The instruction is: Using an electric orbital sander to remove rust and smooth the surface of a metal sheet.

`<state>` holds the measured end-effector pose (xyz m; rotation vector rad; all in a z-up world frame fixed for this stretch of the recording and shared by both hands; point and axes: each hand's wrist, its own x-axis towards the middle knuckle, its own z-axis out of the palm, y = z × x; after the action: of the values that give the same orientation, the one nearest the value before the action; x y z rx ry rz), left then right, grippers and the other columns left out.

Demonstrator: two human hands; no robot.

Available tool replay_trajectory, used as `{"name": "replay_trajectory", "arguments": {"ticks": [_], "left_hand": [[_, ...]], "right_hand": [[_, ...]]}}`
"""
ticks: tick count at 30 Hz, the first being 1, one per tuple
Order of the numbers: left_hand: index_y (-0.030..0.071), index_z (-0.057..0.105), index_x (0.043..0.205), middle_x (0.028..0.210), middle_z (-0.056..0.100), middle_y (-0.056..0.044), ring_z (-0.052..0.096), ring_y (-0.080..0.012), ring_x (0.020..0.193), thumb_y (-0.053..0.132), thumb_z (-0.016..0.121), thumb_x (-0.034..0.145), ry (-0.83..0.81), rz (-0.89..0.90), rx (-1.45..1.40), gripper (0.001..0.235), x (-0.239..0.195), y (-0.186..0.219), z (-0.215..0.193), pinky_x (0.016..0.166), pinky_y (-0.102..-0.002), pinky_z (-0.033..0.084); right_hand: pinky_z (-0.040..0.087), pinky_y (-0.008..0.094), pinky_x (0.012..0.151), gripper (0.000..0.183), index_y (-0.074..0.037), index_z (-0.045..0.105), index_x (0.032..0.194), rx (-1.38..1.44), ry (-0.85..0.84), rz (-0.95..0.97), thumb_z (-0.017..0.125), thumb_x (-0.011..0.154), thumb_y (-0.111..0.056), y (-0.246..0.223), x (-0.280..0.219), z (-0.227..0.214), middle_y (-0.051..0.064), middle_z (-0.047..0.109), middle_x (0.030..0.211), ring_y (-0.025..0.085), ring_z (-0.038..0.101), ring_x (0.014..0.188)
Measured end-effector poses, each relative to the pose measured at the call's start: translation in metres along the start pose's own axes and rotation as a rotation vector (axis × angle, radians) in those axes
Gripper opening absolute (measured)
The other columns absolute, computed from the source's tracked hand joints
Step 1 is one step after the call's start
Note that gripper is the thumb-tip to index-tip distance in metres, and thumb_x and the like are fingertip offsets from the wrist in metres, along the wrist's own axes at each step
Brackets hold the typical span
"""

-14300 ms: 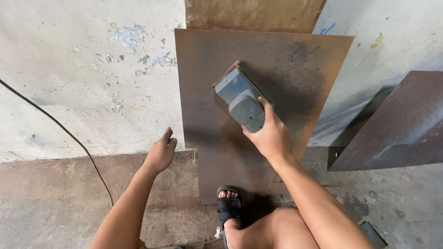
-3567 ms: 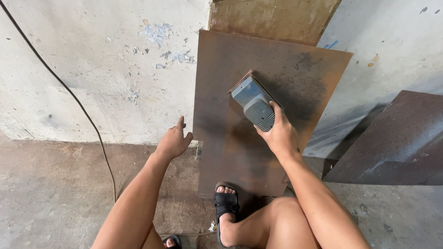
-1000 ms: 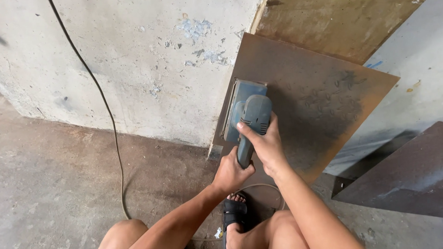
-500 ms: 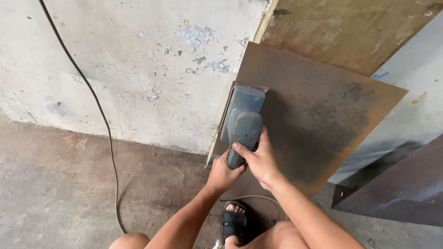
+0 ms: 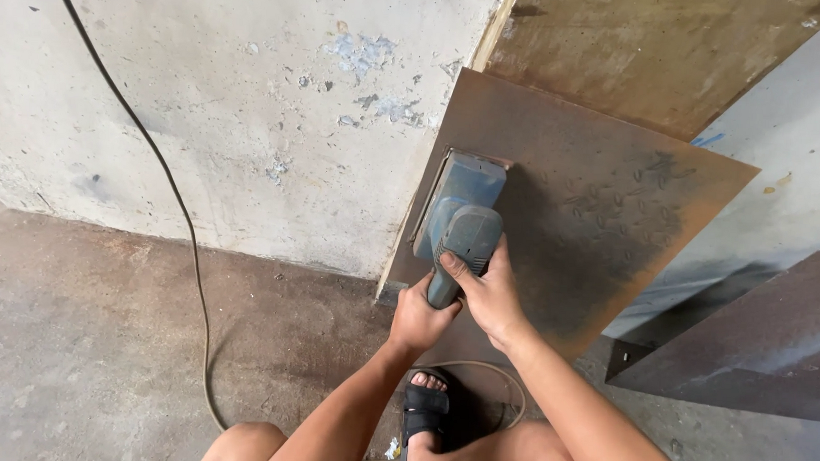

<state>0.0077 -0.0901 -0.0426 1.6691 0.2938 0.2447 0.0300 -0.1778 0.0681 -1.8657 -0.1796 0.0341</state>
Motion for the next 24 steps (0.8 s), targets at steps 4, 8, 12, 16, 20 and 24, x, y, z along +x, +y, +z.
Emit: {"name": "replay_trajectory", "arguments": {"ticks": [4, 8, 12, 16, 20, 24], "left_hand": [[0.005, 0.074, 0.098, 0.078, 0.075, -0.021, 0.076, -0.038, 0.081, 0.025, 0.079, 0.067, 0.032, 0.014, -0.01, 0.037, 0.002, 0.005, -0.005, 0.067, -0.045, 0.056], [0.006, 0.073, 0.09, 0.074, 0.074, -0.019, 0.075, -0.0349, 0.076, 0.024, 0.079, 0.068, 0.059, 0.022, -0.033, 0.029, 0.0, 0.01, -0.009, 0.065, -0.043, 0.055], [0.007, 0.072, 0.087, 0.071, 0.074, -0.017, 0.075, -0.0341, 0.074, 0.024, 0.08, 0.067, 0.068, 0.021, -0.027, 0.027, 0.002, 0.017, -0.018, 0.065, -0.042, 0.055], [0.008, 0.073, 0.088, 0.074, 0.074, -0.018, 0.075, -0.0372, 0.079, 0.024, 0.08, 0.067, 0.068, 0.041, -0.022, 0.027, 0.004, 0.019, -0.021, 0.067, -0.044, 0.055], [0.005, 0.073, 0.09, 0.076, 0.074, -0.021, 0.075, -0.0391, 0.081, 0.022, 0.08, 0.067, 0.063, 0.061, -0.036, 0.029, 0.004, 0.025, -0.021, 0.069, -0.045, 0.055], [0.007, 0.073, 0.09, 0.077, 0.075, -0.02, 0.075, -0.0382, 0.082, 0.023, 0.079, 0.068, 0.064, 0.063, -0.042, 0.028, 0.003, 0.026, -0.018, 0.07, -0.045, 0.055]], "right_hand": [[0.055, 0.065, 0.093, 0.072, -0.013, 0.043, 0.141, 0.005, -0.006, -0.04, 0.081, 0.085, -0.038, -0.013, -0.006, 0.007, 0.032, 0.059, 0.13, 0.051, 0.06, 0.122], [0.056, 0.061, 0.094, 0.075, -0.014, 0.044, 0.142, -0.015, -0.022, -0.07, 0.082, 0.084, -0.044, -0.017, -0.006, 0.012, 0.028, 0.062, 0.126, 0.044, 0.062, 0.121], [0.053, 0.06, 0.097, 0.078, -0.012, 0.044, 0.144, -0.014, -0.021, -0.104, 0.081, 0.084, -0.045, -0.025, -0.006, 0.017, 0.028, 0.063, 0.125, 0.044, 0.062, 0.122], [0.052, 0.059, 0.1, 0.08, -0.015, 0.043, 0.145, -0.01, -0.019, -0.092, 0.081, 0.083, -0.046, -0.032, -0.007, 0.019, 0.028, 0.061, 0.129, 0.046, 0.06, 0.125], [0.05, 0.06, 0.101, 0.077, -0.014, 0.043, 0.146, 0.001, -0.004, -0.11, 0.081, 0.085, -0.043, -0.034, -0.005, 0.016, 0.029, 0.061, 0.131, 0.046, 0.058, 0.128], [0.049, 0.06, 0.103, 0.079, -0.013, 0.043, 0.147, 0.007, -0.011, -0.121, 0.081, 0.085, -0.043, -0.032, -0.002, 0.013, 0.029, 0.06, 0.132, 0.046, 0.057, 0.128]]}}
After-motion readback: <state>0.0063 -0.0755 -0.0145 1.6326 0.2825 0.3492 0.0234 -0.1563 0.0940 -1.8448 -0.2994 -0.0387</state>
